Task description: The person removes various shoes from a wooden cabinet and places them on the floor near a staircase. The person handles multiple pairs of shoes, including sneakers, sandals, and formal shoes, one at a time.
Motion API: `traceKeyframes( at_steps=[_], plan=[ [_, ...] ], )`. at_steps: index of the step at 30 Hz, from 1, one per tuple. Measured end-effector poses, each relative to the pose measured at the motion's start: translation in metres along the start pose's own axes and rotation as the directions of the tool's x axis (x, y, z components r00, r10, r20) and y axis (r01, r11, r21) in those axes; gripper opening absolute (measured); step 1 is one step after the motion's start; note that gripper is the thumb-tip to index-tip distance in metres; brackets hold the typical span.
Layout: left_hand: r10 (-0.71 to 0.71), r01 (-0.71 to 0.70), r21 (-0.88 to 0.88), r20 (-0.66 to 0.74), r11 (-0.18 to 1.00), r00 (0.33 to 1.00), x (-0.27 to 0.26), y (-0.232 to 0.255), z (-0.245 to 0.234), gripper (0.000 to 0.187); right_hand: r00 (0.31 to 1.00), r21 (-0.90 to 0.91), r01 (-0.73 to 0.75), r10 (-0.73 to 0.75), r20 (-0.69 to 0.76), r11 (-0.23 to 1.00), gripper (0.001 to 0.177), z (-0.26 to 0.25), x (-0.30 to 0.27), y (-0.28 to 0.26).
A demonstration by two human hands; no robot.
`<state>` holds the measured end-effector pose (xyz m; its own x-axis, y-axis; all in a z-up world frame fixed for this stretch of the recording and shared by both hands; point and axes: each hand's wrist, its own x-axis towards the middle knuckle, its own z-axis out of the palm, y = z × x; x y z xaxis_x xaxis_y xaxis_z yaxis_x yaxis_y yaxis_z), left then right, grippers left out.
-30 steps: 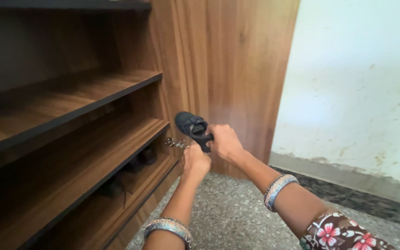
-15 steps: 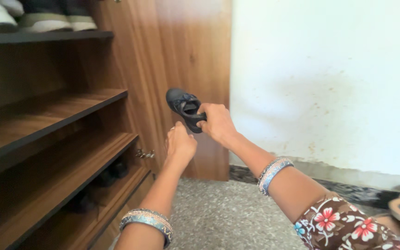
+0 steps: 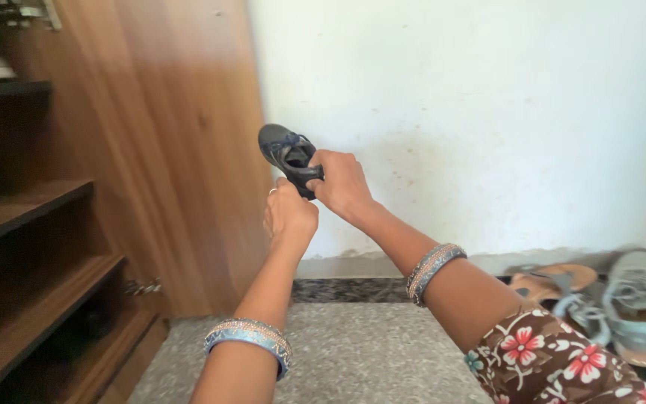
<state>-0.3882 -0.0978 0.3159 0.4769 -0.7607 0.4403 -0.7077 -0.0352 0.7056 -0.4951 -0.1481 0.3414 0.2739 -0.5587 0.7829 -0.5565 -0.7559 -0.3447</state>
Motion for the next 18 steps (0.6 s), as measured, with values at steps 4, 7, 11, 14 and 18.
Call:
traceKeyframes(
  at_steps=[4,7,11,14,18],
  plan=[
    [0.102,-0.102,-0.019,0.009,0.995,0.995,-0.005,0.03,0.029,0.036,0.998,-0.031,-0.033,0.031,-0.051,0.999,0.026,-0.041,-0.005,0.028],
    [0.113,-0.109,-0.065,0.063,0.992,0.992,-0.012,0.053,0.054,0.032,0.993,-0.055,-0.092,0.088,-0.076,0.994,0.024,-0.074,-0.013,0.049],
    [0.149,-0.135,-0.133,0.103,0.982,0.983,-0.019,0.084,0.096,0.029,0.984,-0.159,-0.158,0.142,-0.11,0.975,0.026,-0.111,-0.025,0.079],
    [0.214,-0.191,-0.19,0.11,0.963,0.971,-0.034,0.109,0.127,0.03,0.982,-0.249,-0.158,0.126,-0.137,0.956,0.028,-0.141,-0.04,0.104],
    [0.29,-0.245,-0.244,0.168,0.938,0.942,-0.051,0.148,0.157,0.033,0.976,-0.313,-0.196,0.156,-0.149,0.929,0.028,-0.182,-0.062,0.135]
  ],
)
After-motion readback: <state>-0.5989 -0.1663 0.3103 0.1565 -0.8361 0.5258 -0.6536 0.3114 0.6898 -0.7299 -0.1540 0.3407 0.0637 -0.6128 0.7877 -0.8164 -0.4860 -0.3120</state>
